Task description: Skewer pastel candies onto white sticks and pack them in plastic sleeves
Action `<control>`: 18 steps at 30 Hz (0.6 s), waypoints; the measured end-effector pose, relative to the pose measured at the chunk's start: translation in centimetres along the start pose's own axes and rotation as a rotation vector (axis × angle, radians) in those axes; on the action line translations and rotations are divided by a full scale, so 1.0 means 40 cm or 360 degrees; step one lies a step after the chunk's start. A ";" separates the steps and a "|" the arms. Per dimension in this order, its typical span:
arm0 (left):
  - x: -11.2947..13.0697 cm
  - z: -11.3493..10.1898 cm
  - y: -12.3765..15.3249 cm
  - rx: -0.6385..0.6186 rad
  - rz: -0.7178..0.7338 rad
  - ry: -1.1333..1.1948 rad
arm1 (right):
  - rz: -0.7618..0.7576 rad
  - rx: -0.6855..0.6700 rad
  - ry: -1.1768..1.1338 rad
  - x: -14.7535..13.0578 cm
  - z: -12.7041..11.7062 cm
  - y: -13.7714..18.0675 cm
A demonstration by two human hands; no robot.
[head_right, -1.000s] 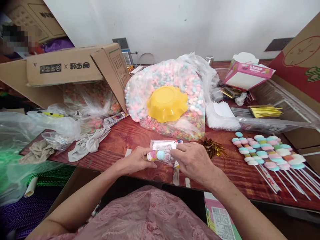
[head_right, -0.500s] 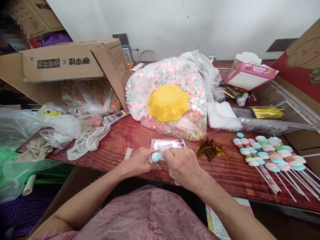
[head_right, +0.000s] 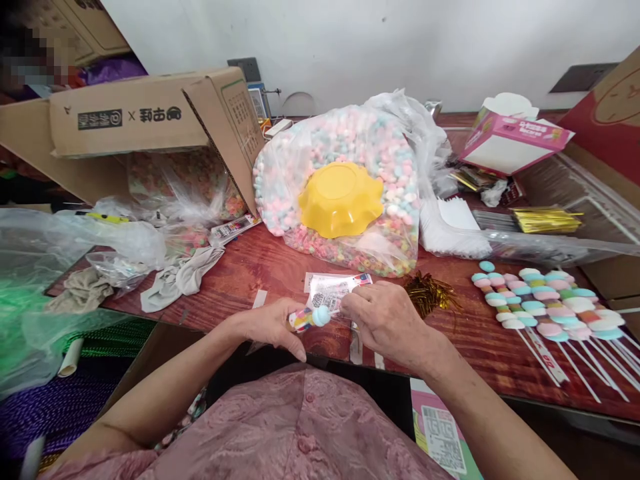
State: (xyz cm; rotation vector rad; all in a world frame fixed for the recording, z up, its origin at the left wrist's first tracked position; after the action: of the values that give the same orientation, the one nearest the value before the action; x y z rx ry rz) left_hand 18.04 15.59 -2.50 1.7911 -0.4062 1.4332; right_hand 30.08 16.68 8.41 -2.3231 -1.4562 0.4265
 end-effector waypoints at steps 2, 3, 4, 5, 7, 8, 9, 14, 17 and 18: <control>0.017 -0.012 -0.003 0.0143 0.0092 -0.0039 | 0.0013 -0.0014 0.0042 -0.010 0.008 0.005; 0.022 -0.014 -0.005 0.0196 0.0106 -0.0113 | 0.0027 -0.0028 0.0062 -0.016 0.014 0.007; 0.024 -0.014 -0.007 0.0237 0.0091 -0.0207 | 0.0046 -0.0046 0.0081 -0.022 0.021 0.008; 0.024 -0.014 -0.010 0.0270 0.0059 -0.0299 | 0.0071 -0.0065 0.0100 -0.027 0.029 0.008; 0.024 -0.009 -0.017 0.0305 0.0020 -0.0429 | 0.0124 -0.0100 0.0123 -0.035 0.042 0.006; 0.026 -0.007 -0.021 0.0316 0.0028 -0.0461 | 0.0143 -0.0121 0.0122 -0.040 0.048 0.004; 0.029 -0.004 -0.023 0.0324 0.0053 -0.0473 | 0.0160 -0.0146 0.0113 -0.045 0.054 0.001; 0.039 -0.005 -0.023 0.0414 0.0156 -0.0522 | 0.0196 -0.0260 0.0057 -0.063 0.073 -0.014; 0.029 -0.034 -0.006 0.0591 0.0059 -0.0596 | 0.0195 -0.0220 0.0057 -0.062 0.059 -0.010; 0.026 -0.048 0.003 0.0678 0.0017 -0.0626 | 0.0203 -0.0186 0.0068 -0.060 0.051 -0.006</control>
State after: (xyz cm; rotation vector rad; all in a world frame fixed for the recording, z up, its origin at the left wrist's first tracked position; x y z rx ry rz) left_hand 16.99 17.16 -1.38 2.4333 -0.3222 1.2332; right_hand 28.00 14.91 6.86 -2.5108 -1.3516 0.3317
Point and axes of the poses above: each hand's wrist, its own y-axis away from the middle knuckle, its own z-axis out of the palm, x = y × z, the point moved 9 cm from there along -y, towards the middle knuckle
